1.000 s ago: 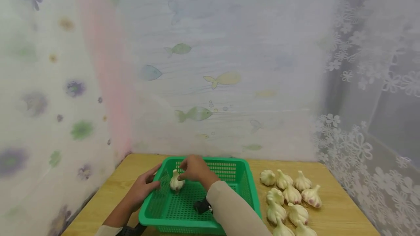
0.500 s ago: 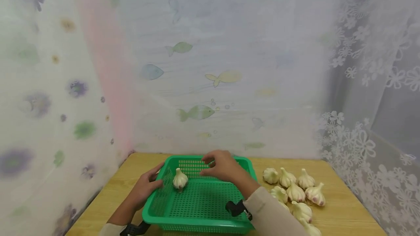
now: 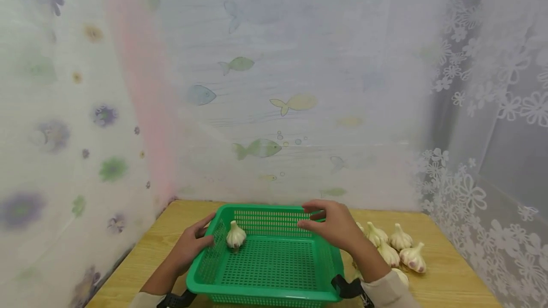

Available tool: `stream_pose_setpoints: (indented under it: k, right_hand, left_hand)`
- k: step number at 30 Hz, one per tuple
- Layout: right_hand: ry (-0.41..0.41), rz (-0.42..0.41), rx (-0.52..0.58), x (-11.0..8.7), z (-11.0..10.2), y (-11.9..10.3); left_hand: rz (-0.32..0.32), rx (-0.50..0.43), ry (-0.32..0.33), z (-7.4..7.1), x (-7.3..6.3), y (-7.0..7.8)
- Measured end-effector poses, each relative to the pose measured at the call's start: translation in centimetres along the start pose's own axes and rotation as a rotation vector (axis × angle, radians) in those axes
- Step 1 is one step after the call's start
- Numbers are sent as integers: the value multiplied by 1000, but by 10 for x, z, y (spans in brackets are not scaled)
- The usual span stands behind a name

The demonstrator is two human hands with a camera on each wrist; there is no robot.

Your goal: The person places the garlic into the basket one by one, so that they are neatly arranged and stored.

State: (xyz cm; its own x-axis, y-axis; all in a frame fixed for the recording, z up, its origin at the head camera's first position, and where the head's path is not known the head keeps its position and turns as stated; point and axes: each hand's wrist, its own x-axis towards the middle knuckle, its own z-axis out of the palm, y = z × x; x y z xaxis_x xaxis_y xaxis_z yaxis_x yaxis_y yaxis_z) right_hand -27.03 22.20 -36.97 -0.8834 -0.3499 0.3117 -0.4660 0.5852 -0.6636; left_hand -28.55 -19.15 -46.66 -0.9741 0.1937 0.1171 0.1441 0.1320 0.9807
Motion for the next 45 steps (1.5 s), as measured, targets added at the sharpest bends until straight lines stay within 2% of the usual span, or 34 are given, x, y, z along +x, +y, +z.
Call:
stream_pose_setpoints:
  k: [11,17,22,28,34,41,45]
  right_hand:
    - [155,55,-13,-40,-38,35]
    - [181,99,-42,-62,-60,55]
    - [168,144,-26,-81,-72,76]
    - [144,201,51,-104,-81,99]
    - [70,354,112,-129,-88,118]
    - [-71,434,201,-157,-98,147]
    - [-102,467,241,-169,-98,161]
  left_hand:
    - [-2,3,5,3,-2,5]
    - [-9,3,23,3,-3,5]
    - [-19,-1,28,2,-4,6]
    - [-12,-5,23,2,-2,6]
    - [-10,-9,21,3,-1,3]
    - [-1,0,32,6,2,0]
    - [18,8,26,7,3,0]
